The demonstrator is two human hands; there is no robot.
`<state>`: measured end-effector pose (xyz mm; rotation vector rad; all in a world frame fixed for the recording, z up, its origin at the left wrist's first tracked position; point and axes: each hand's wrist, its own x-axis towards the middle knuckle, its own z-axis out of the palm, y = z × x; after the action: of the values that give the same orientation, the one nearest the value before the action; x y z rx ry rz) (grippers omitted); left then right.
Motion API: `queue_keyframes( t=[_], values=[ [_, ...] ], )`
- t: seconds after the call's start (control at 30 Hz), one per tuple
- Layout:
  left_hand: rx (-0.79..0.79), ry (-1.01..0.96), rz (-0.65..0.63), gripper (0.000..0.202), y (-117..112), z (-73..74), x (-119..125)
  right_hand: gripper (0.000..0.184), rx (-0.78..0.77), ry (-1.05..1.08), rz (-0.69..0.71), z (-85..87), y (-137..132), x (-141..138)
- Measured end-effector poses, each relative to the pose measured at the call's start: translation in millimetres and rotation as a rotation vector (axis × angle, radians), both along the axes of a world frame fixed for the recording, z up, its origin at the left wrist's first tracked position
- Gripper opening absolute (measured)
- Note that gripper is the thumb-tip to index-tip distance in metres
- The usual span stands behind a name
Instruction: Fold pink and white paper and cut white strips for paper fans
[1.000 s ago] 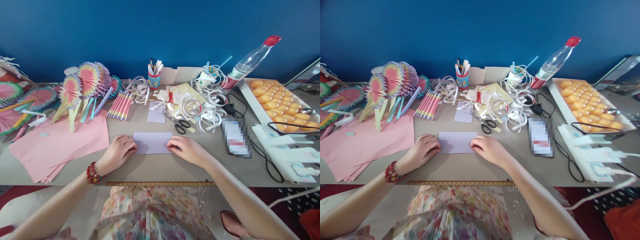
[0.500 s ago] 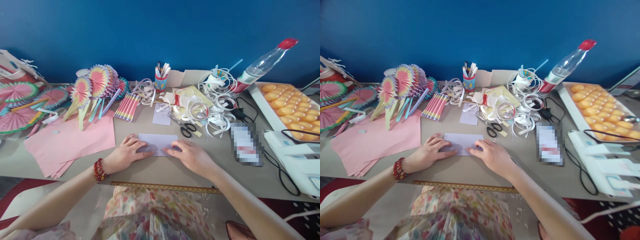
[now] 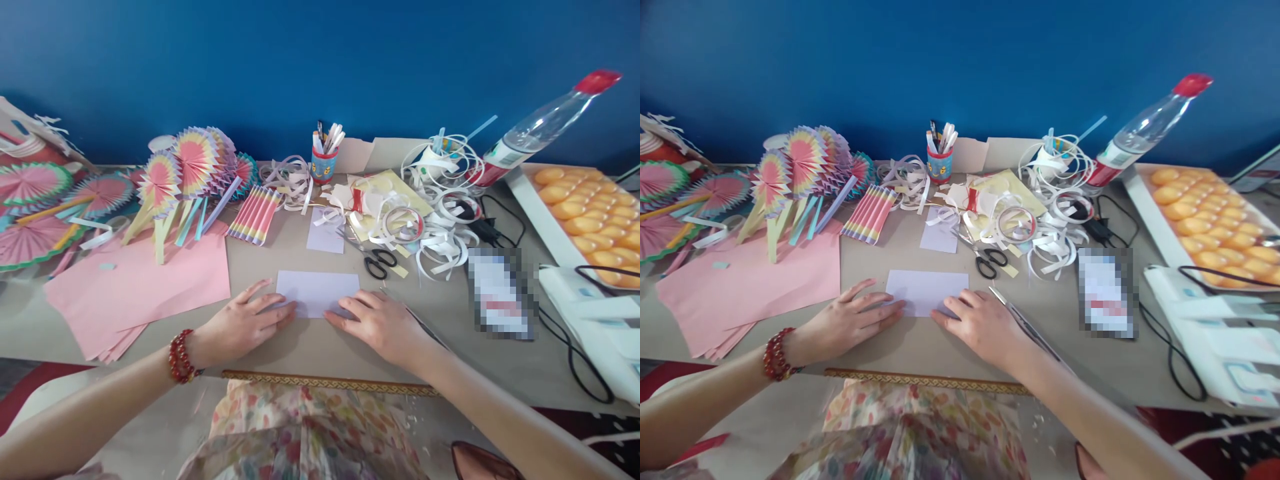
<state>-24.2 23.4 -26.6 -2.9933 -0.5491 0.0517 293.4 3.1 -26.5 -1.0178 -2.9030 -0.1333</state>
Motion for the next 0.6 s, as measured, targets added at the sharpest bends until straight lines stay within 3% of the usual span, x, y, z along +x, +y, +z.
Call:
queue_keyframes(
  t=[0.23, 0.37, 0.5, 0.6],
  values=[
    [-0.046, -0.069, 0.176, 0.042, -22, -10.7, -20, 0.043, 0.037, 0.012, -0.054, 1.5, -7, -4],
    [-0.066, -0.166, 0.258, 0.041, -30, -8.4, -27, 0.045, 0.029, 0.001, -0.054, -0.4, -8, -3],
    [-0.082, -0.272, 0.257, 0.043, -29, 3.7, -8, 0.043, 0.013, 0.008, -0.046, -0.6, -7, -4],
    [-0.122, -0.193, 0.189, 0.057, -25, 6.3, 21, 0.038, -0.001, -0.005, -0.041, 1.7, -6, -6]
  ],
)
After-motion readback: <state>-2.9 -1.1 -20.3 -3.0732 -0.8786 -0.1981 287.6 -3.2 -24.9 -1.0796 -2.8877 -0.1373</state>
